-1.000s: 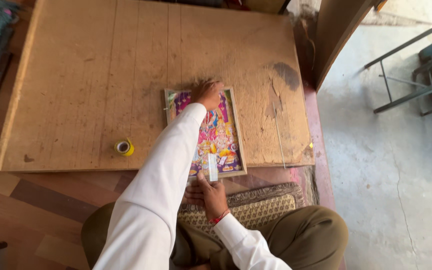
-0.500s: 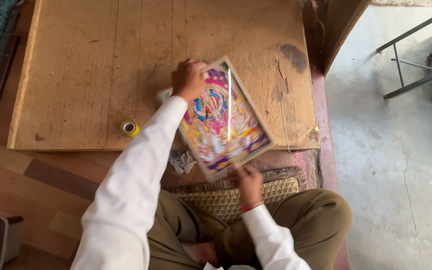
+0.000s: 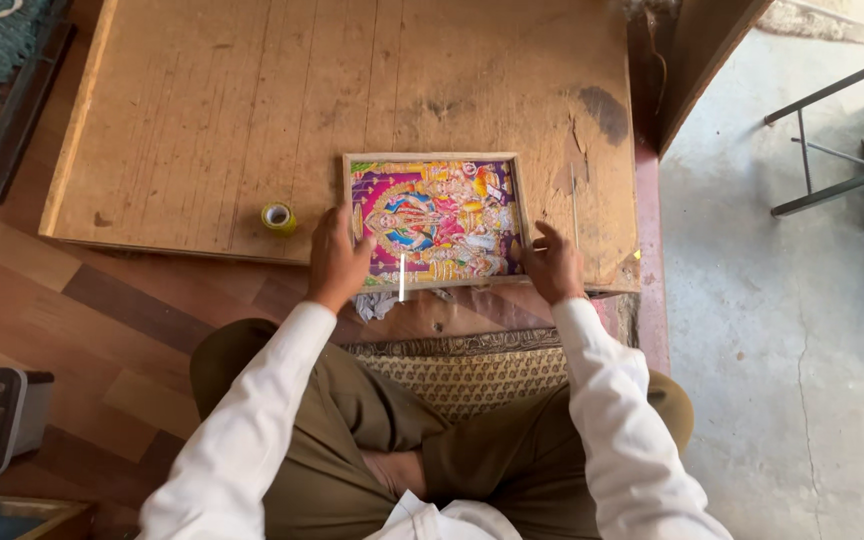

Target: The person sits on the floor and applies yellow patterned tape to the edges of a framed picture containing a religious image. They repeatedly measure, cut, and smooth the tape along the frame's perimeter, occasionally flipping the frame to work on different sides.

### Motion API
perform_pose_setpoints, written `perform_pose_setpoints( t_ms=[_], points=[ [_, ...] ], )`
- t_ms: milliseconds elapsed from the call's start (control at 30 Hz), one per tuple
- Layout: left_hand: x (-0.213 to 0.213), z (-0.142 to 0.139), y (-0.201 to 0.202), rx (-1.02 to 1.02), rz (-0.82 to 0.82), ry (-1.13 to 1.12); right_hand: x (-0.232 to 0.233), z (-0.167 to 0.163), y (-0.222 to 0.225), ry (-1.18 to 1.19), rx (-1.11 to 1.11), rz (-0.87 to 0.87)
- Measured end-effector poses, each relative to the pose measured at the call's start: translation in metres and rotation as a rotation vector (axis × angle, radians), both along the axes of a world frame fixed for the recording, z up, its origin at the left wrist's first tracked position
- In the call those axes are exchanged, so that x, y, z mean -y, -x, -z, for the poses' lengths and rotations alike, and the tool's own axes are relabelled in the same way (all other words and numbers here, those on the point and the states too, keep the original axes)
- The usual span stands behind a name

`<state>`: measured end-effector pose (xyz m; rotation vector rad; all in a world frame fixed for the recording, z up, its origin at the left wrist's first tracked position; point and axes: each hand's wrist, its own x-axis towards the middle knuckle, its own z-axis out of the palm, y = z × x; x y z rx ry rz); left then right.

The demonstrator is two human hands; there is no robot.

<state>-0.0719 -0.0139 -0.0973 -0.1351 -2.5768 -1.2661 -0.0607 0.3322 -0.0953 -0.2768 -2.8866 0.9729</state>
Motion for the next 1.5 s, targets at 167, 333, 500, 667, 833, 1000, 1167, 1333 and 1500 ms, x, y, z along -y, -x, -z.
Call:
perform_pose_setpoints(
  t_ms=[167, 333, 500, 667, 833, 1000, 1167, 1333, 1500],
  points=[
    [0.006, -0.013, -0.064, 0.144, 0.169, 0.209, 0.001, 0.014, -0.048, -0.137, -0.164, -0.133],
    [0.005, -0.005, -0.066, 0.126, 0.133, 0.183, 0.013, 0.016, -0.049, -0.083, -0.101, -0.032],
    [0.011, 0.011, -0.064, 0.078, 0.134, 0.237, 0.017, 0.019, -0.05, -0.076, -0.172, -0.034],
    [0.009, 0.016, -0.07, -0.047, 0.116, 0.297, 0.024, 0.021, -0.056, -0.124, -0.264, -0.01],
    [0.008, 0.016, -0.063, -0.028, 0.024, 0.149, 0.03, 0.021, -0.058, -0.014, -0.31, 0.056],
    [0.004, 0.016, -0.055, -0.006, -0.059, 0.11, 0.032, 0.027, -0.05, -0.036, -0.355, 0.056],
    [0.002, 0.014, -0.052, -0.007, -0.058, 0.105, 0.032, 0.028, -0.045, -0.076, -0.248, 0.06],
    [-0.002, 0.013, -0.053, 0.0, -0.05, 0.108, 0.028, 0.025, -0.045, -0.003, -0.274, 0.086],
    [-0.004, 0.011, -0.052, 0.007, -0.025, 0.138, 0.023, 0.025, -0.042, 0.04, -0.258, 0.091]
  ],
)
